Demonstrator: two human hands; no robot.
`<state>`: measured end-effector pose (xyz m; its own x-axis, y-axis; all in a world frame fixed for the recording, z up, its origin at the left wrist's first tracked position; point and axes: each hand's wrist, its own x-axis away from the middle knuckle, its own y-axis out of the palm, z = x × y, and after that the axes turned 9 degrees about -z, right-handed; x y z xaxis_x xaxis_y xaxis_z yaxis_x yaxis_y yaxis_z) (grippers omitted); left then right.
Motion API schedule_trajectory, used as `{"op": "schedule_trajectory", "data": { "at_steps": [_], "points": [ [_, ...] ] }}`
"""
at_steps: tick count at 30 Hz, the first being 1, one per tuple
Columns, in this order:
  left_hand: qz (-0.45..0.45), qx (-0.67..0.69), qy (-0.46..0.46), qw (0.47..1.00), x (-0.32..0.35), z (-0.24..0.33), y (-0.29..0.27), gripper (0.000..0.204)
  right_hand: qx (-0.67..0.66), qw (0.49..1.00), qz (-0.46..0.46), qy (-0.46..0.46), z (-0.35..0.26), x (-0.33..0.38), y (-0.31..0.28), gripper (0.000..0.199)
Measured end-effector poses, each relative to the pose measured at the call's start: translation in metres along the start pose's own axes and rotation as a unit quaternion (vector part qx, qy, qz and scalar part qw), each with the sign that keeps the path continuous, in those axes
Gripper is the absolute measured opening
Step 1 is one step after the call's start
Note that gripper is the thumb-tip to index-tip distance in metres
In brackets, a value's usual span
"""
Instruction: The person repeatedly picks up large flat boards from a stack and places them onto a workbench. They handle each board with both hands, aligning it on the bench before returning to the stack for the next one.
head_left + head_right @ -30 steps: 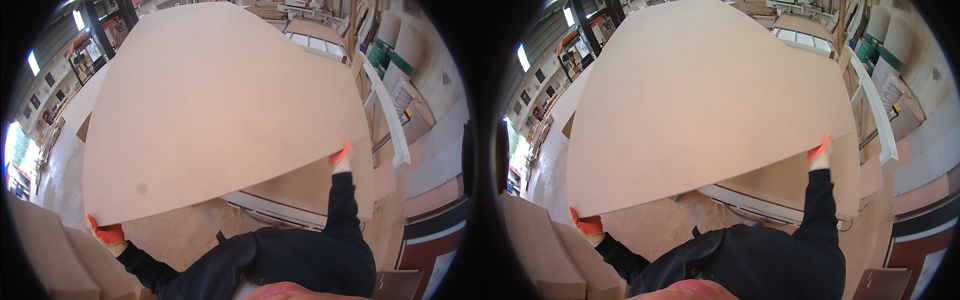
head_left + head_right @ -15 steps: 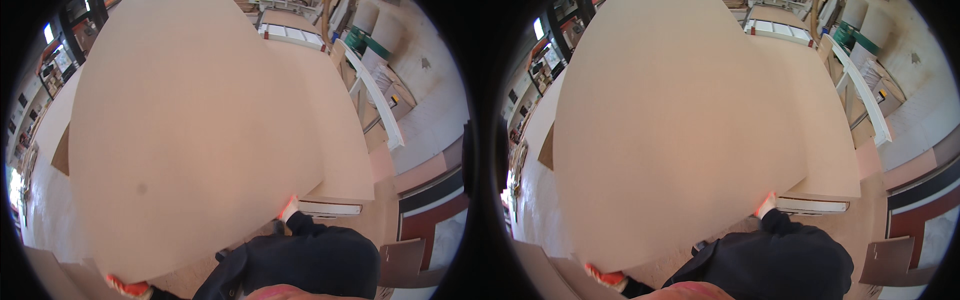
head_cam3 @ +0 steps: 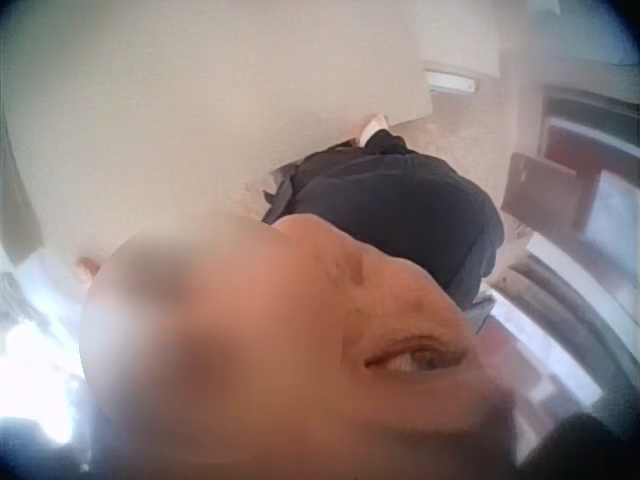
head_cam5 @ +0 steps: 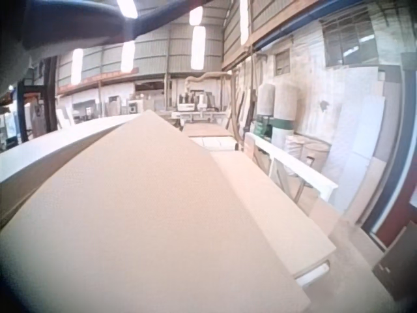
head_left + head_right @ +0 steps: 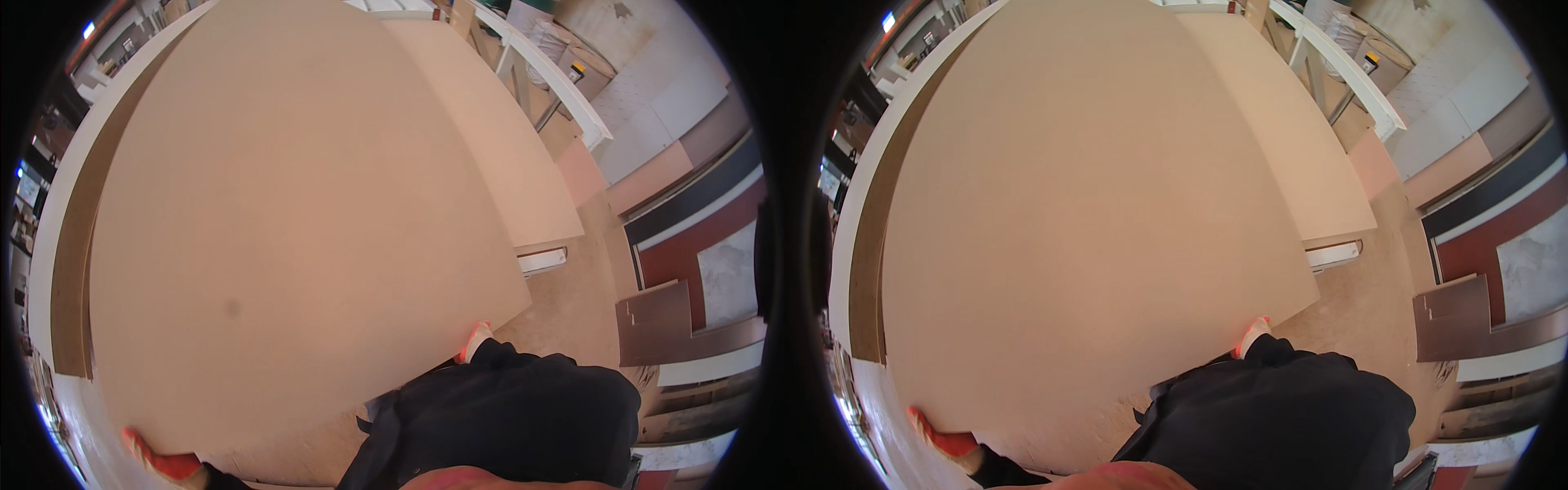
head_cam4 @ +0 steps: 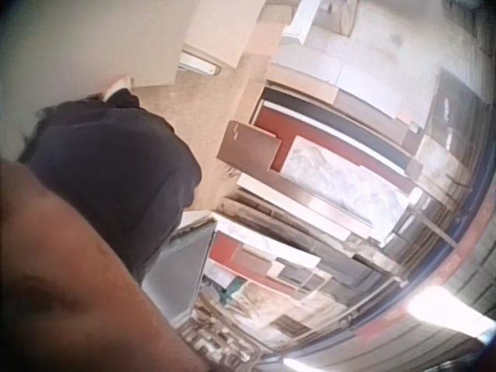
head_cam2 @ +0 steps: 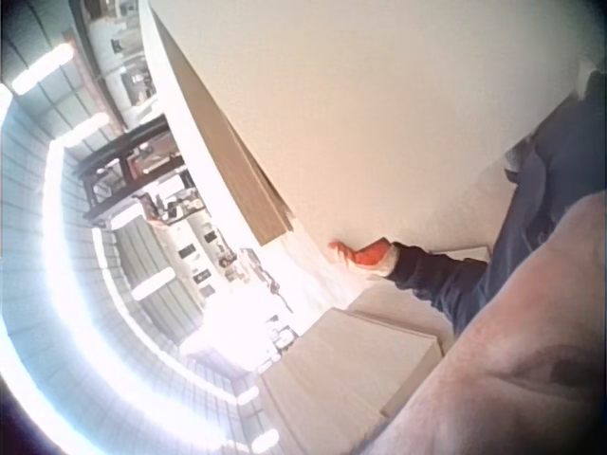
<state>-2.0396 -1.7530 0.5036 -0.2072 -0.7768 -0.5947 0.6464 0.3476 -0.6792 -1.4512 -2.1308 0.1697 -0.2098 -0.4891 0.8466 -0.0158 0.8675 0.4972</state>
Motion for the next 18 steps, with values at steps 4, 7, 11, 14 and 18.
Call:
{"op": "schedule_trajectory", "data": {
  "at_steps": [4, 7, 11, 14, 18],
  "points": [
    [0.015, 0.642, -0.179, 0.745, -0.043, 0.040, 0.079, 0.044, -0.038, 0.992, 0.041, -0.117, -0.037, 0.015, -0.022, 0.080],
    [-0.067, 0.650, -0.336, 0.678, -0.001, 0.052, 0.184, 0.047, -0.071, 0.956, 0.079, -0.275, -0.086, 0.024, -0.036, 0.082],
    [-0.162, 0.664, -0.428, 0.591, 0.095, 0.041, 0.330, 0.057, -0.073, 0.876, 0.192, -0.437, -0.134, 0.037, -0.051, 0.077],
    [-0.045, 0.608, -0.673, 0.419, 0.201, 0.032, 0.411, 0.065, 0.099, 0.953, 0.182, -0.222, -0.134, 0.042, -0.055, 0.061],
    [-0.090, 0.313, -0.783, 0.530, 0.262, -0.017, 0.431, 0.067, 0.586, 0.795, 0.159, 0.010, -0.118, 0.000, -0.026, 0.046]
  ]
}}
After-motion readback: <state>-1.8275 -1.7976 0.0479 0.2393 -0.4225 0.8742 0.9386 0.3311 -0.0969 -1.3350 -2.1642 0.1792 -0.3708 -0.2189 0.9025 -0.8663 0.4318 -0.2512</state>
